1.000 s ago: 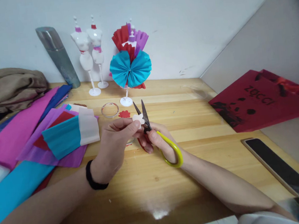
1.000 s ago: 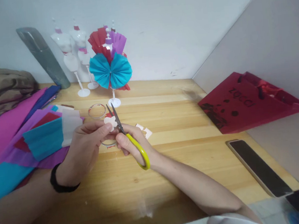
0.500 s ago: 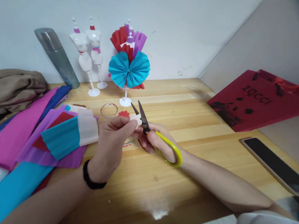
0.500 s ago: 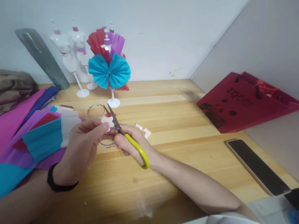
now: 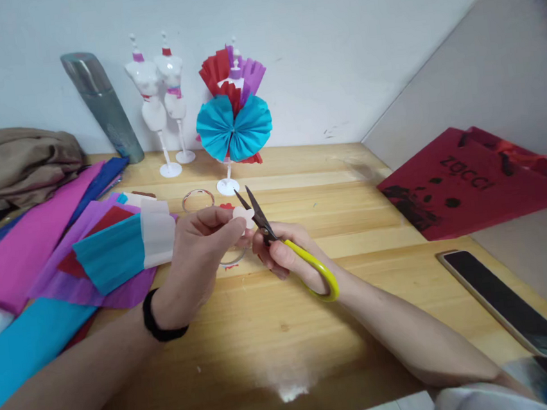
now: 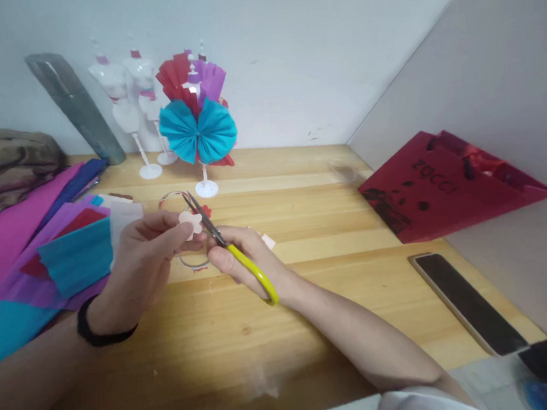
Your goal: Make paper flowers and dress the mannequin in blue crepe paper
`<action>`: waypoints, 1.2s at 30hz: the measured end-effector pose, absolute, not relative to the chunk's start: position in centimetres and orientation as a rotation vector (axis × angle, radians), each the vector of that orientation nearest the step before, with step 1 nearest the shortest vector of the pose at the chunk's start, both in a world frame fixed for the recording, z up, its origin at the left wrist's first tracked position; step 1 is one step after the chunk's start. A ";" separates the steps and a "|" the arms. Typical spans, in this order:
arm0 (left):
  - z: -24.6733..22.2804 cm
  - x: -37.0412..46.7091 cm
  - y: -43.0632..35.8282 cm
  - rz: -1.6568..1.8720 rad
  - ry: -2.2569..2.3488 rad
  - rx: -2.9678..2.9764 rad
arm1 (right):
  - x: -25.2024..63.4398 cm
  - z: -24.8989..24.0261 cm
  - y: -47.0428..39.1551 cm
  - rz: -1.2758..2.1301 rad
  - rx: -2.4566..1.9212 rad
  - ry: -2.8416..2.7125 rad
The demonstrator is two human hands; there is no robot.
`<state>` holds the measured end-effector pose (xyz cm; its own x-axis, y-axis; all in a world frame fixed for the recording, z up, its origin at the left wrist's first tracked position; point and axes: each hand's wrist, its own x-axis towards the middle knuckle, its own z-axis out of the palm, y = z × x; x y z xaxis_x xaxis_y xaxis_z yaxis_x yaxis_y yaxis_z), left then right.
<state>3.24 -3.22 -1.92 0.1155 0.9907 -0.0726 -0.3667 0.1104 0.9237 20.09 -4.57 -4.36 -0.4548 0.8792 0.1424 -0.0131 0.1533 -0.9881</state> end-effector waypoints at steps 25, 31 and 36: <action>-1.5 3.3 -3.2 1.219 0.876 0.904 | 20.3 -3.7 -4.5 1.420 -0.899 -1.672; -1.5 3.2 -3.3 1.222 0.886 0.890 | 20.3 -3.7 -4.5 1.447 -0.875 -1.671; -1.4 3.2 -3.3 1.235 0.917 0.923 | 20.3 -3.4 -4.5 1.390 -0.896 -1.738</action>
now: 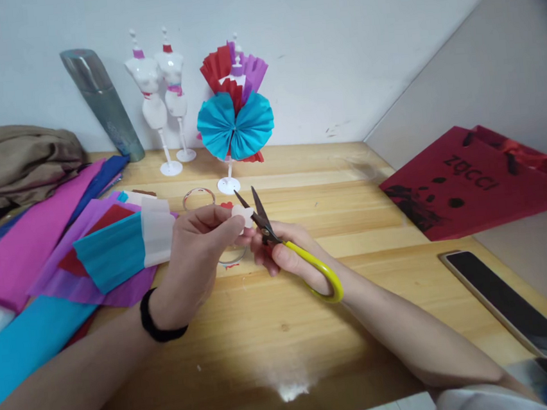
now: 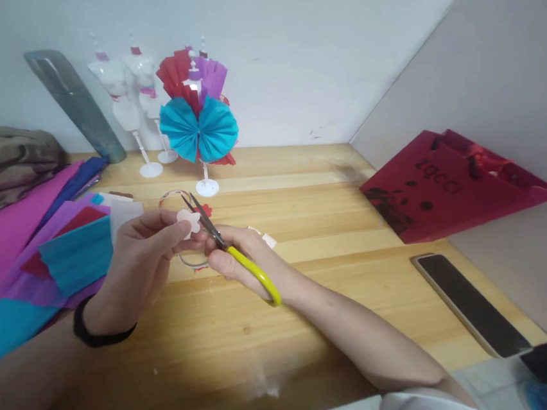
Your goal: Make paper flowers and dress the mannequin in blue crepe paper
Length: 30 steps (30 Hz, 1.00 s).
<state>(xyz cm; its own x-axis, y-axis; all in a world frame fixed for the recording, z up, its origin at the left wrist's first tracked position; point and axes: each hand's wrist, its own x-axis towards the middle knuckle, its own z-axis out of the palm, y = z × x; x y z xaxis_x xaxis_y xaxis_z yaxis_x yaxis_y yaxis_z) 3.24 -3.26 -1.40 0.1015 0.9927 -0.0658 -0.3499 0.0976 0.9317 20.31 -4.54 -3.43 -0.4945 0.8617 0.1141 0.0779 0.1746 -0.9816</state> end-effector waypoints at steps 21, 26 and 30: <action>-1.3 3.1 -3.3 1.292 1.058 1.087 | 20.3 -3.9 -4.4 1.234 -1.007 -1.777; -1.1 3.2 -3.2 1.316 1.093 1.088 | 20.2 -4.4 -4.3 1.156 -1.024 -1.849; -1.0 3.3 -3.3 1.318 1.095 1.066 | 20.0 -4.9 -4.1 1.075 -1.059 -1.889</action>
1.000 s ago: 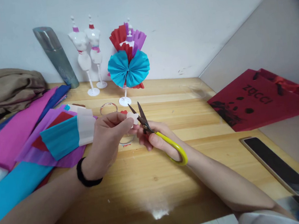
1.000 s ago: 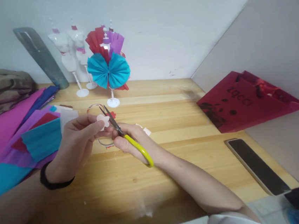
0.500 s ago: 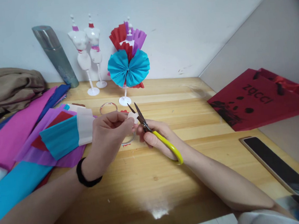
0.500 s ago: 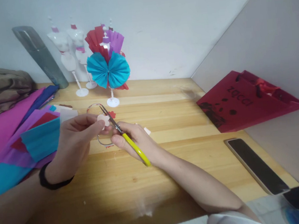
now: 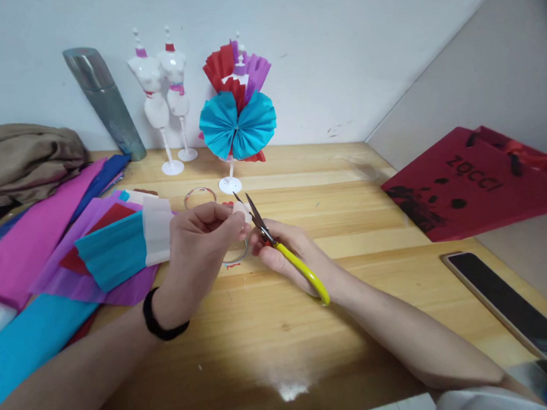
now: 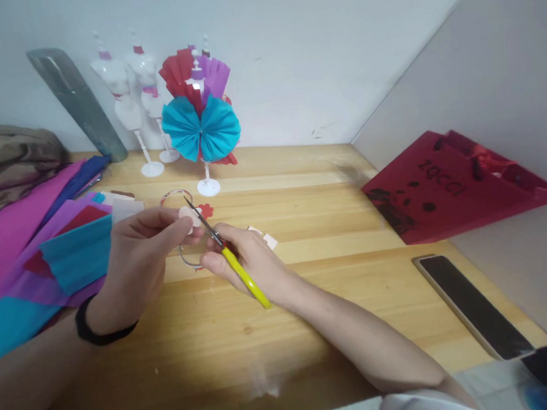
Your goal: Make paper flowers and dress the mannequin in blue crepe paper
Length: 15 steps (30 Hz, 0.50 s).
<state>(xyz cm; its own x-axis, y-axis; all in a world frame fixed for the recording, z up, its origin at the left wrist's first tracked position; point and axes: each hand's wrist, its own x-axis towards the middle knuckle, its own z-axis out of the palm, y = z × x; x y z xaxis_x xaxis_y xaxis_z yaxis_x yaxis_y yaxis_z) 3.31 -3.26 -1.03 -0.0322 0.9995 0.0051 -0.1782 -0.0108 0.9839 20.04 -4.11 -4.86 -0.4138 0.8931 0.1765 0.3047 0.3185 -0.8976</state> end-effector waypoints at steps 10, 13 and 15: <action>-1.4 3.2 -3.3 1.312 1.080 1.080 | 19.8 -4.4 -4.3 1.180 -1.051 -1.786; -1.5 3.2 -3.3 1.319 1.079 1.083 | 19.7 -4.5 -4.4 1.235 -1.011 -1.742; -1.6 3.1 -3.2 1.323 1.071 1.084 | 19.7 -4.5 -4.5 1.277 -0.991 -1.716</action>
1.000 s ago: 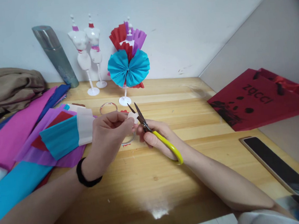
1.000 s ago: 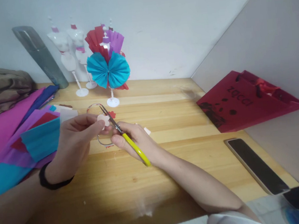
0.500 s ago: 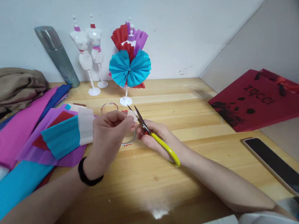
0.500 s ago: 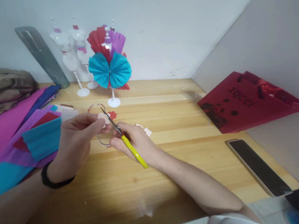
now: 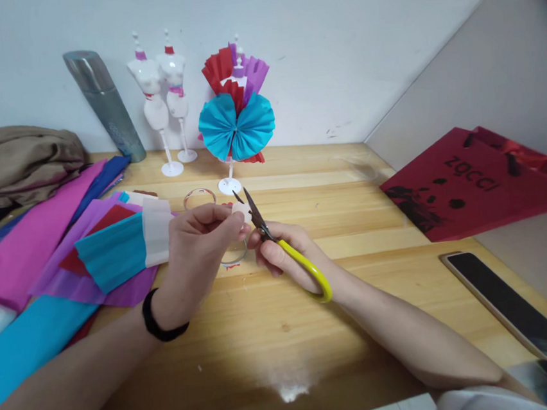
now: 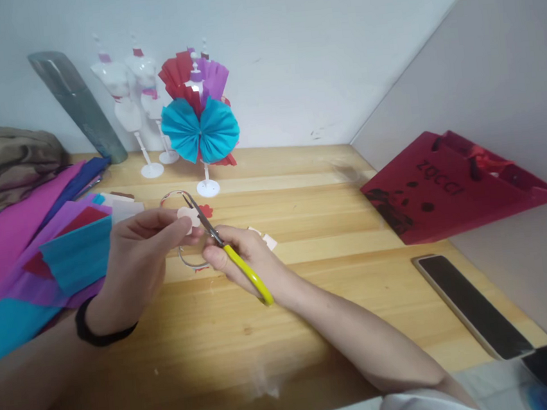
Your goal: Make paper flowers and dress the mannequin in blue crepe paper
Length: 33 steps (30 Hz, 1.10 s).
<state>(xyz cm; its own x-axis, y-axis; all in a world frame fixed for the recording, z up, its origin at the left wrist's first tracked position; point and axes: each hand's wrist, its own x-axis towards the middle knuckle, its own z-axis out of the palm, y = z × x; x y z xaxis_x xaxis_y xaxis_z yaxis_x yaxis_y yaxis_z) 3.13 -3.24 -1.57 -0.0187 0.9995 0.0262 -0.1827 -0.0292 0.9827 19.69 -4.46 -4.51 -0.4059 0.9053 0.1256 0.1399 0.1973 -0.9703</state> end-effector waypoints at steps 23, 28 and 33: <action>-1.6 3.2 -3.3 1.318 1.050 1.060 | 19.6 -4.5 -4.6 1.411 -0.944 -1.594; -1.5 3.1 -3.3 1.311 1.049 1.036 | 19.7 -4.3 -4.8 1.389 -0.965 -1.629; -1.4 3.2 -3.3 1.309 1.046 1.017 | 19.6 -4.1 -4.7 1.276 -0.998 -1.711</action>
